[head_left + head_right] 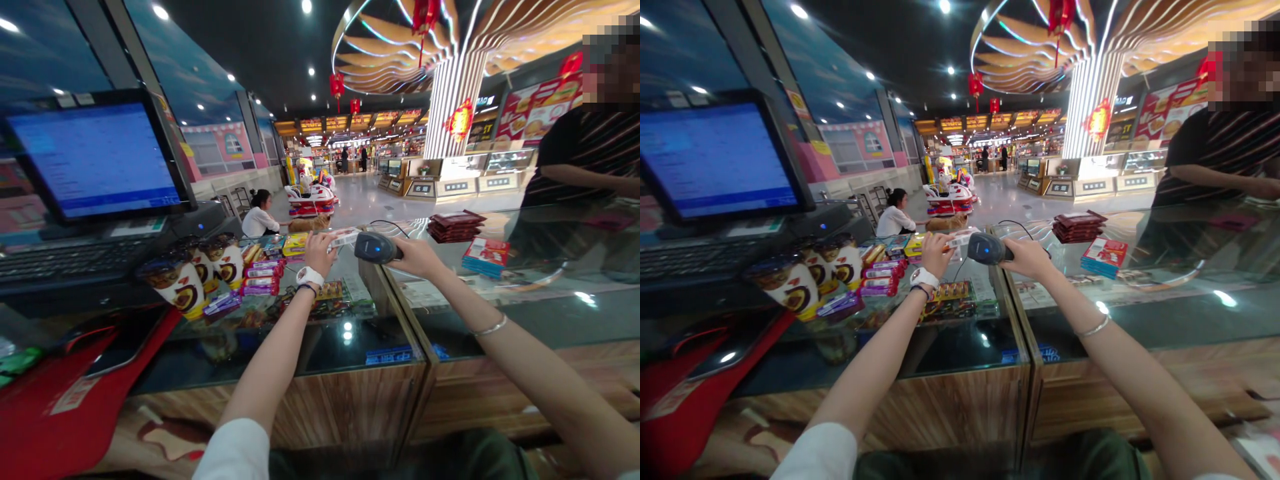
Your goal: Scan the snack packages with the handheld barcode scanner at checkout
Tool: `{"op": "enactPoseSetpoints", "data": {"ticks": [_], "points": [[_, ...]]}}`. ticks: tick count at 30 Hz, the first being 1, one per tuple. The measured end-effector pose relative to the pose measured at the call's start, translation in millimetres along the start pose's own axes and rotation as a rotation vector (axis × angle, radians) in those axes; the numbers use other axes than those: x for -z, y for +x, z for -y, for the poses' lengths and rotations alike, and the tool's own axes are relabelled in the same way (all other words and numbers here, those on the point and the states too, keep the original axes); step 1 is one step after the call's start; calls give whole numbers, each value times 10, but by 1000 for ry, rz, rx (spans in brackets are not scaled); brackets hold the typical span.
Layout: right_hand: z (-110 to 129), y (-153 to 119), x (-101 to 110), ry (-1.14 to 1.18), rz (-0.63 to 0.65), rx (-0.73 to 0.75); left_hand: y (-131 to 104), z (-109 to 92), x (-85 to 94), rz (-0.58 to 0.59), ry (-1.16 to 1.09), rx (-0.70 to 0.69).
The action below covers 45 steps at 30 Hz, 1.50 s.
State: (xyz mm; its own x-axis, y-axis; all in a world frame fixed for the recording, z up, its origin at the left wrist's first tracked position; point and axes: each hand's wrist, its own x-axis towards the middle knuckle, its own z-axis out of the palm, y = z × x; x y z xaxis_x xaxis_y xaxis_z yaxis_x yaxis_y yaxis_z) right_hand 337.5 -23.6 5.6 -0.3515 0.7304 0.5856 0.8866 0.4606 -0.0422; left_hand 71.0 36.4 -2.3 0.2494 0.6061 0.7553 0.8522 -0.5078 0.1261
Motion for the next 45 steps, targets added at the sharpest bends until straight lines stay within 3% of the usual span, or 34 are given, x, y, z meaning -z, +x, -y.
{"op": "enactPoseSetpoints", "data": {"ticks": [25,33,39,45], "points": [[-17,-4,10,29,38,-41,7,38,-31,-19,15,16],[-508,38,-236,262,41,83,10,41,11,-25,36,15],[-996,4,-432,325,175,114,11,35,31,-21,40,-2],[-1145,-25,-561,405,194,125,-12,29,36,-20,42,-27]]}}
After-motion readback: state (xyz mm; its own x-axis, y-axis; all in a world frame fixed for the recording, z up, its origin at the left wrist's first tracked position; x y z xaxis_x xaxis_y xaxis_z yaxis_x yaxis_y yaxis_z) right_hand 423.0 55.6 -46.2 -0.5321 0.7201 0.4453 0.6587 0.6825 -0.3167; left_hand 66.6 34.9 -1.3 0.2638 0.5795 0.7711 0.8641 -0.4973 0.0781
